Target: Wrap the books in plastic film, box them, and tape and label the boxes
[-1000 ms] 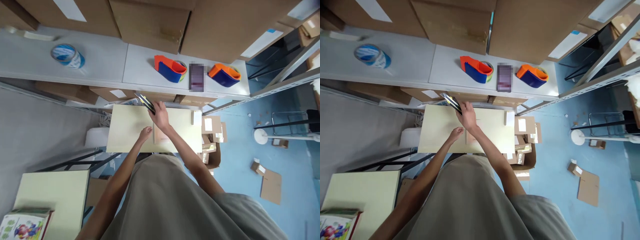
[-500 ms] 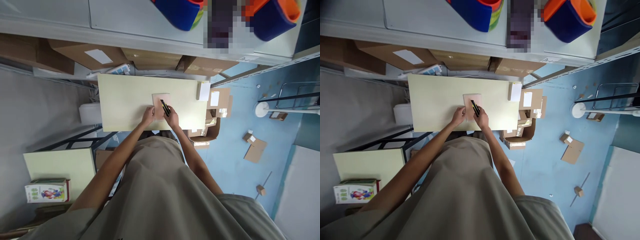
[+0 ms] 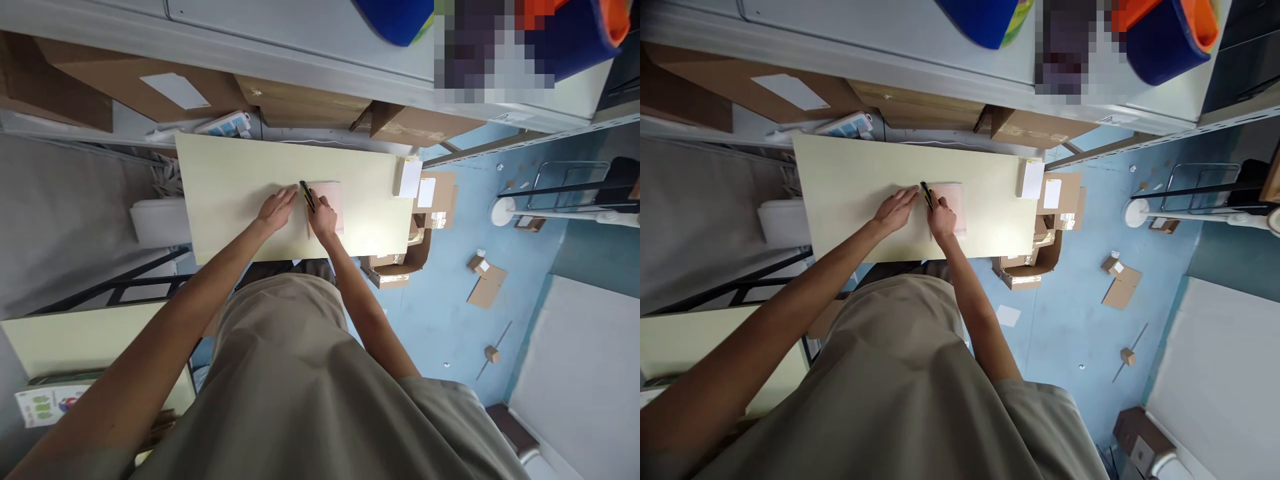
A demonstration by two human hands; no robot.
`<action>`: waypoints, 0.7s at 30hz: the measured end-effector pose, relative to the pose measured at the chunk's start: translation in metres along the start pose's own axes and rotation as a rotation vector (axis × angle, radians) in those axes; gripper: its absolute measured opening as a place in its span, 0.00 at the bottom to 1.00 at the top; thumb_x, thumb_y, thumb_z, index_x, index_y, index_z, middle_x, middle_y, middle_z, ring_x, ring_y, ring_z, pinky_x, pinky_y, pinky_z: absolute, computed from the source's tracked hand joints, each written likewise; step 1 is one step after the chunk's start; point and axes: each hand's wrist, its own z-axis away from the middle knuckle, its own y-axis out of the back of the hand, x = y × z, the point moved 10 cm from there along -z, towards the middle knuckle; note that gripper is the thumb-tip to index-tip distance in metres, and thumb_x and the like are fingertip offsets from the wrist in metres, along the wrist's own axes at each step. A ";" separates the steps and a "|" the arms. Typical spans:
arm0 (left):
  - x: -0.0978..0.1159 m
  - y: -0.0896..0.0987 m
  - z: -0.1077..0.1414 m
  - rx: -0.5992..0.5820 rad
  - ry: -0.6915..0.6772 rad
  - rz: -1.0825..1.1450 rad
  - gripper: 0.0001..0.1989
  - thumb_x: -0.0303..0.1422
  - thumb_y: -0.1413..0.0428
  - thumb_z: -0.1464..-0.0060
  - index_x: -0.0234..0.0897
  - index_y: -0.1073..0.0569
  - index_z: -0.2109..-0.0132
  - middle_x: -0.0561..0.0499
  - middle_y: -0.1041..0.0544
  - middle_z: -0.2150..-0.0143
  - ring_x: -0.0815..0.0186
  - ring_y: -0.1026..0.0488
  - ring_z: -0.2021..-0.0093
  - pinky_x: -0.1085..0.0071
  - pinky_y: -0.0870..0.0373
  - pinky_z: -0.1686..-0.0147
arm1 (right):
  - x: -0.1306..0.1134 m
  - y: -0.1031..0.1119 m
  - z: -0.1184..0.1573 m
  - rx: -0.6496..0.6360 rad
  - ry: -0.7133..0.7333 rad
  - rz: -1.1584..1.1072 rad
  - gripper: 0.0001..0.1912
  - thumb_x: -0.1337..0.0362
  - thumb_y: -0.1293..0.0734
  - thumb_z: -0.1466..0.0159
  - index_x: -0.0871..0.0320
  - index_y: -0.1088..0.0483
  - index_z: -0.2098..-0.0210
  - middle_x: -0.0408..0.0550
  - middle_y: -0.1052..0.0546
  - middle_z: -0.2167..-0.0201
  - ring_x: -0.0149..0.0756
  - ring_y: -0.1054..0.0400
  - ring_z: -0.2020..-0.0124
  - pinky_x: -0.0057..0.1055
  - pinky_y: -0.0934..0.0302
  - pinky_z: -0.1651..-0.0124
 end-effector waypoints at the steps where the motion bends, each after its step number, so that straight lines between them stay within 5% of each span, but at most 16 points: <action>1: 0.000 0.000 0.000 -0.008 -0.005 -0.011 0.39 0.19 0.56 0.39 0.31 0.41 0.22 0.41 0.44 0.19 0.45 0.42 0.24 0.44 0.33 0.31 | -0.001 -0.001 0.002 0.003 -0.010 0.010 0.31 0.60 0.48 0.21 0.49 0.48 0.20 0.58 0.27 0.37 0.47 0.23 0.50 0.42 0.27 0.47; 12: -0.001 0.005 -0.004 -0.033 -0.064 0.018 0.33 0.26 0.47 0.38 0.28 0.35 0.26 0.34 0.43 0.20 0.38 0.41 0.26 0.43 0.31 0.34 | -0.002 -0.017 0.056 -0.090 -0.082 0.129 0.31 0.65 0.49 0.20 0.51 0.51 0.19 0.61 0.29 0.37 0.45 0.22 0.48 0.37 0.27 0.48; 17: -0.001 -0.002 -0.004 -0.022 -0.076 0.059 0.43 0.39 0.32 0.42 0.30 0.36 0.25 0.32 0.46 0.20 0.33 0.43 0.26 0.41 0.36 0.31 | 0.006 -0.034 0.093 -0.138 -0.108 0.151 0.32 0.68 0.48 0.22 0.50 0.51 0.20 0.61 0.28 0.38 0.45 0.21 0.48 0.37 0.27 0.49; 21: 0.000 -0.006 -0.002 -0.029 -0.058 0.080 0.47 0.42 0.31 0.42 0.28 0.39 0.24 0.29 0.48 0.19 0.32 0.44 0.25 0.39 0.40 0.29 | 0.012 -0.048 0.126 -0.194 -0.105 0.186 0.33 0.70 0.48 0.23 0.52 0.51 0.20 0.61 0.29 0.37 0.46 0.22 0.48 0.38 0.26 0.50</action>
